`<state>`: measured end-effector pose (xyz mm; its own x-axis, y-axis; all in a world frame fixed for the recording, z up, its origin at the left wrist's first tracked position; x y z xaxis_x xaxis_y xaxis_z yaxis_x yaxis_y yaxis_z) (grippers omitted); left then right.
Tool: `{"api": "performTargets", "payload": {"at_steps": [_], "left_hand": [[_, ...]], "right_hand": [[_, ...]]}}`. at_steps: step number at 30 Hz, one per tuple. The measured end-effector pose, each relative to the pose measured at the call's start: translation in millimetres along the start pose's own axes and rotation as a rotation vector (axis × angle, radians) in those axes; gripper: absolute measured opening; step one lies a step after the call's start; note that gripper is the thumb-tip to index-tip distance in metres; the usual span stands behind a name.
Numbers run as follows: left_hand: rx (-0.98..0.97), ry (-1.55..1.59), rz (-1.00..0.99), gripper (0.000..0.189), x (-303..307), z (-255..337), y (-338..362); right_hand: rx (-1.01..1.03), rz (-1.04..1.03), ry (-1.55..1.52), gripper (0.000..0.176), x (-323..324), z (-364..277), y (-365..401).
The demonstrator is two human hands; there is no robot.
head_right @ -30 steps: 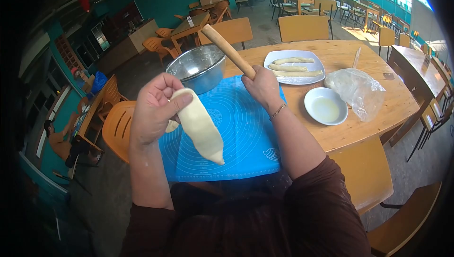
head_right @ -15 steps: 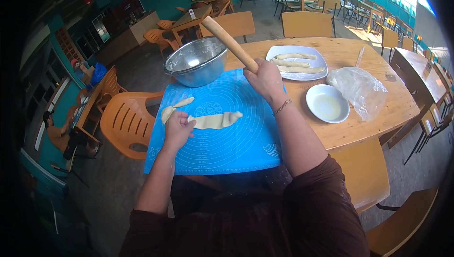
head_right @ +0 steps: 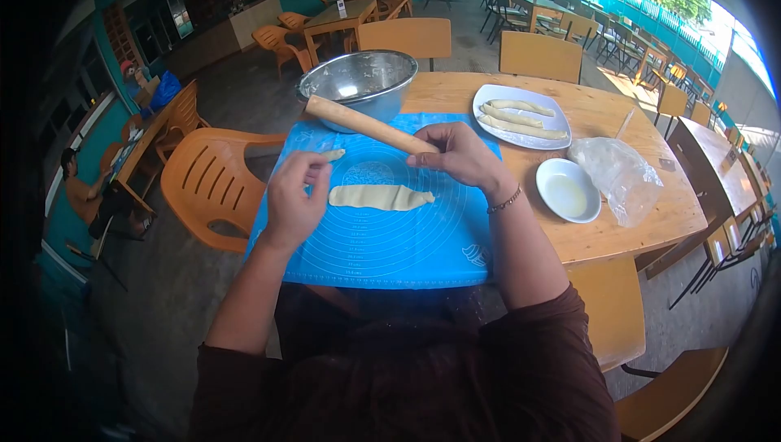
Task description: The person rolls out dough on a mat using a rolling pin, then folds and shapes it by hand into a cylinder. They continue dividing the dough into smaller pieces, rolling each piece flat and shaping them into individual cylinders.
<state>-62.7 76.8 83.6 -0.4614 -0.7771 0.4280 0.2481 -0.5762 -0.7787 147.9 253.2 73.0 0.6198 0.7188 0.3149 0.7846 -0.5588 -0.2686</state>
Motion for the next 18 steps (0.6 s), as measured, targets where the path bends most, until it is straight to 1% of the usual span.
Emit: {"api": "performTargets", "payload": {"at_steps": [1,2,3,4,5,6,7,9,10,11,13,14,15,17,18], "left_hand": [[-0.108,0.005,-0.143,0.006,-12.1,1.0,4.2],[-0.215,0.012,-0.286,0.005,-21.4,3.4,9.0],[-0.213,0.018,-0.283,0.005,-25.3,5.5,11.1],[-0.18,0.049,-0.228,0.004,-27.9,7.0,12.6],[-0.149,0.081,-0.172,0.003,-30.0,7.5,12.5],[-0.123,0.096,-0.044,0.006,-24.4,9.4,7.3],[-0.123,0.104,-0.049,0.006,-21.7,7.0,0.0],[-0.221,0.004,0.07,0.01,-12.3,0.9,-11.0],[-0.133,-0.015,-0.128,0.023,-11.0,0.3,-11.7],[-0.128,-0.015,-0.126,0.023,-15.6,-4.2,-8.7],[-0.137,-0.047,-0.397,0.048,-35.4,-11.2,-1.2],[0.038,-0.07,-0.644,0.065,-42.3,-16.9,5.0],[0.039,-0.068,-0.646,0.065,-44.8,-19.1,7.4],[0.168,-0.117,-0.775,0.067,-52.7,-28.5,13.5],[0.168,-0.113,-0.777,0.067,-52.6,-28.5,13.0]], "right_hand": [[-0.003,-0.003,0.004,0.03,1.1,-7.6,3.0],[-0.015,0.033,0.152,0.031,3.3,-14.4,6.8],[-0.025,0.071,0.3,0.033,5.6,-19.2,9.9],[-0.03,0.071,0.306,0.033,5.9,-21.5,13.8],[-0.054,0.054,0.446,0.034,5.8,-22.6,18.8],[-0.078,0.038,0.583,0.035,5.5,-22.2,23.5],[-0.086,0.043,0.584,0.035,4.9,-17.6,27.1],[-0.086,-0.034,0.734,0.03,-0.9,-1.3,32.9],[-0.102,-0.043,0.741,0.031,-5.1,4.5,36.6],[-0.102,-0.049,0.742,0.031,-9.0,9.5,39.1],[-0.025,-0.017,0.773,0.034,-15.2,14.8,43.3],[-0.027,-0.019,0.773,0.034,-17.3,14.1,45.0],[-0.042,0.0,0.791,0.035,-19.2,10.8,46.7],[-0.062,0.02,0.809,0.036,-22.8,5.8,51.3],[-0.022,0.044,0.866,0.036,-24.3,2.7,53.6]]}}
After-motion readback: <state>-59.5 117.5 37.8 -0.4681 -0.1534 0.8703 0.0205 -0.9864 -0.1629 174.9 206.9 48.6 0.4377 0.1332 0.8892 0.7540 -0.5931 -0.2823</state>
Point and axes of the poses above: each hand's wrist, its own y-axis away from the middle knuckle, its own x-axis out of the back of the hand, z = x × y, the point moved 2 cm from there along -y, towards the middle knuckle, and after that the axes turned 3 degrees about x, right-handed, at the moved point
